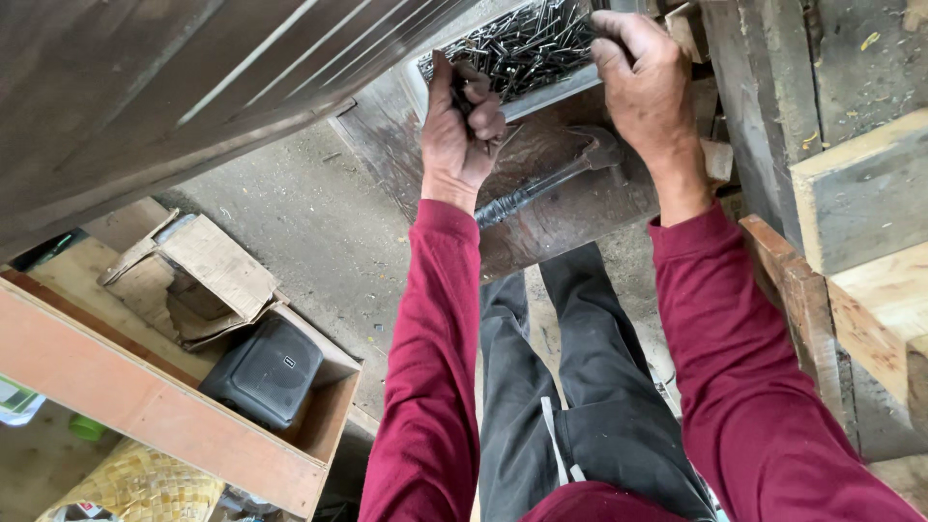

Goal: The person assembles a wooden pallet by placing planks onto a frame and securing them with nails. They pick up planks, position them on the frame, select nails from a container, and use a hammer to drive the nails into the wood.

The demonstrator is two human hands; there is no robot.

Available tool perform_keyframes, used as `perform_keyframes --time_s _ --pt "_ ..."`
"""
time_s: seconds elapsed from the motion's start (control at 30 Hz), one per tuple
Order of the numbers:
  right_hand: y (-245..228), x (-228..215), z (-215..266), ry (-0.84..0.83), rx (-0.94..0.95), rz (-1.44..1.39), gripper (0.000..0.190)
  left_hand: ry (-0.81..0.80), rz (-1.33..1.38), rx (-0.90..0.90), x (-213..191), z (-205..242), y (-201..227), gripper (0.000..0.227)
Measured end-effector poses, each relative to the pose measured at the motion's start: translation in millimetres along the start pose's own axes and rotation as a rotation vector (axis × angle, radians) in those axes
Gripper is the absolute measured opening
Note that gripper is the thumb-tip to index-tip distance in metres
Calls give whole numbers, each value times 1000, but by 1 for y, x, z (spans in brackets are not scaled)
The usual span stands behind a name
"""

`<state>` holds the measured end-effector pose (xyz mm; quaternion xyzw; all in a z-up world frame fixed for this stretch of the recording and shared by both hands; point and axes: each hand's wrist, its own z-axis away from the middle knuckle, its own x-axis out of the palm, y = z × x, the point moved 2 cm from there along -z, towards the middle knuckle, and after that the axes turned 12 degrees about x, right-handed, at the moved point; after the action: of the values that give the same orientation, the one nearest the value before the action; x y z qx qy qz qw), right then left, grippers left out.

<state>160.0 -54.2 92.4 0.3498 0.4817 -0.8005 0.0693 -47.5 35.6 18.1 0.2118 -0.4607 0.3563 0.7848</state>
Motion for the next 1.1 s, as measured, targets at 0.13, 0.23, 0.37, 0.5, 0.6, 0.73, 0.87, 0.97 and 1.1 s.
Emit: perform_keyframes --time_s 0.13,0.23,0.37,0.5,0.6,0.73,0.87,0.97,1.1 --pt "19 23 -7 55 -188 311 11 267 -64 20 17 4 -8 39" --pt "19 45 -21 -67 -91 490 17 345 -86 -37 18 6 -19 41" --pt "20 64 -31 -125 -61 455 15 42 61 8 -10 -2 -25 42" --pt "6 49 -20 4 -173 393 14 118 137 -26 -27 -9 -18 38" --pt "-7 28 4 20 -20 54 9 259 90 14 -15 -1 -17 32" --pt "-25 32 40 -50 357 -703 7 493 -46 80 22 4 -21 27" --pt "-35 70 64 96 147 -516 11 360 -74 143 28 4 -32 35" --pt "-32 83 77 106 125 -374 17 185 -106 221 20 1 -31 42" --pt "-30 90 97 21 305 -411 24 301 -329 277 7 24 -27 46"
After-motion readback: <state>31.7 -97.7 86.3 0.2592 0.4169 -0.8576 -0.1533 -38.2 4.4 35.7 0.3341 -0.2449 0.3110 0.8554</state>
